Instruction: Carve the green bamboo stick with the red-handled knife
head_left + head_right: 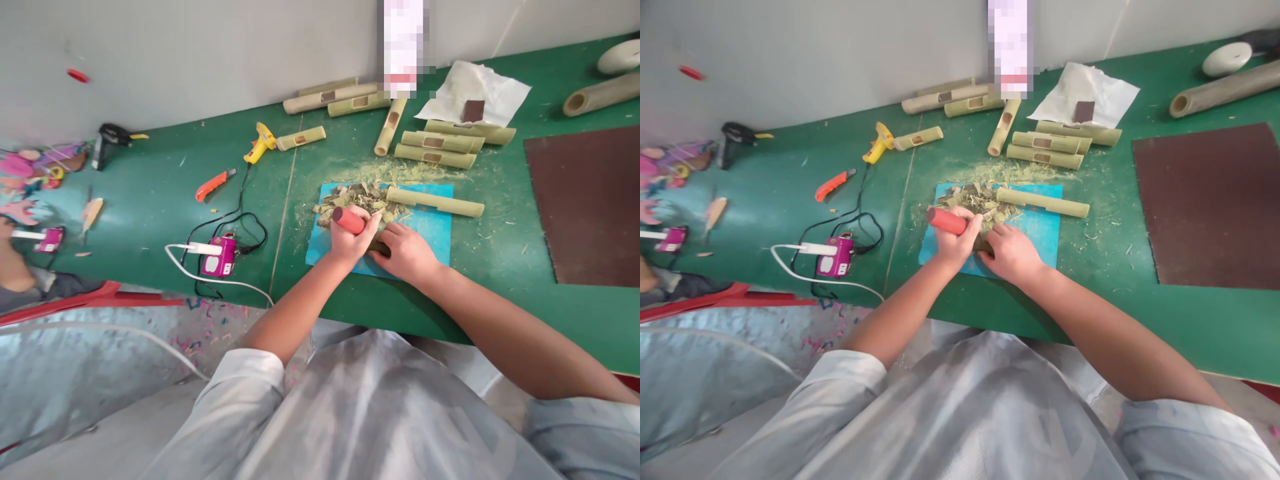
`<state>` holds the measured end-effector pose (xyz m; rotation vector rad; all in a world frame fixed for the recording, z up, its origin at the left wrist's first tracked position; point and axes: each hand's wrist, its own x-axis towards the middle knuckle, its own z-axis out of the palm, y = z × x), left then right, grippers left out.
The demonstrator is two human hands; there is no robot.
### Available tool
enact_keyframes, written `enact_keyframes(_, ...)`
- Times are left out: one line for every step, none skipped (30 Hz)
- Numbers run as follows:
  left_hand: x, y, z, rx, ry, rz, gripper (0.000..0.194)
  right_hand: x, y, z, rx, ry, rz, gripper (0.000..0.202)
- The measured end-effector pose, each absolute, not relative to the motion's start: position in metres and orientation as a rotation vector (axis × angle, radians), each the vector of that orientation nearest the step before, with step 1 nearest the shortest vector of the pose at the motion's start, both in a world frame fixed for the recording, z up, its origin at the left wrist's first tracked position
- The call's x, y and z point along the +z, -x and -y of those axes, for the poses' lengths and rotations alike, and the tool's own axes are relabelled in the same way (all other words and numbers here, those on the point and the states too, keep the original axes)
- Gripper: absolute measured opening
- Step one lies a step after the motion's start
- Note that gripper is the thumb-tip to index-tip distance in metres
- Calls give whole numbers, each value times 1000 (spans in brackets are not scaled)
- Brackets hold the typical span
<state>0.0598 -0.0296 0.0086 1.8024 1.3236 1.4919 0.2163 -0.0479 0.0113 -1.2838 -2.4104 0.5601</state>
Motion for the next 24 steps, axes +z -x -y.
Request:
enact_keyframes(9,-61,28,1489,-1793,-1326,38,12,-216,48,557,1293,2411,11)
enact_keyframes(8,-61,27,1489,-1780,-1329,38,13,-216,48,555,1303,2411,12)
enact_keyframes(8,-62,26,1491,-1764,-1335,39,13,-215,48,554,1311,2412,12)
enact_keyframes(7,-63,26,1497,-1744,-1341,39,14,-215,48,554,1317,2413,13)
enact_keyframes(6,-63,25,1503,-1724,-1347,39,14,-215,48,554,1321,2414,13)
enact_keyframes(4,-63,25,1508,-1705,-1352,39,15,-215,48,555,1324,2415,13)
enact_keyframes(3,-63,25,1510,-1688,-1355,39,15,-214,49,556,1326,2416,13)
enact_keyframes(2,-63,26,1510,-1673,-1355,39,15,-214,49,558,1327,2418,13)
enact_keyframes(1,-63,26,1509,-1662,-1353,40,15,-214,49,561,1327,2419,13)
enact_keyframes(1,-62,26,1508,-1652,-1349,40,16,-214,49,563,1327,2421,13)
enact_keyframes(1,-62,26,1507,-1645,-1346,40,16,-214,48,565,1327,2423,13)
enact_keyframes(0,-61,26,1506,-1642,-1344,40,16,-214,48,567,1326,2425,13)
enact_keyframes(1,-61,26,1503,-1642,-1343,40,16,-214,48,569,1325,2427,13)
enact_keyframes(1,-60,26,1499,-1646,-1342,39,16,-214,48,571,1325,2428,13)
enact_keyframes(1,-60,26,1493,-1653,-1341,39,17,-214,48,573,1325,2430,13)
enact_keyframes(1,-60,26,1486,-1663,-1338,38,17,-214,48,576,1324,2431,13)
enact_keyframes(1,-59,26,1478,-1675,-1333,37,17,-214,48,578,1325,2432,14)
enact_keyframes(1,-59,26,1471,-1688,-1328,36,17,-214,48,580,1325,2431,14)
enact_keyframes(2,-58,26,1464,-1704,-1322,35,17,-214,48,582,1325,2430,14)
enact_keyframes(2,-58,26,1456,-1722,-1316,35,17,-214,48,583,1325,2429,14)
enact_keyframes(3,-57,25,1444,-1743,-1310,34,16,-214,48,583,1325,2426,13)
enact_keyframes(4,-57,25,1429,-1765,-1304,34,16,-213,48,583,1326,2423,13)
enact_keyframes(5,-57,24,1412,-1788,-1299,33,15,-213,48,582,1328,2419,12)
enact_keyframes(5,-57,24,1396,-1808,-1296,33,14,-213,48,580,1330,2414,12)
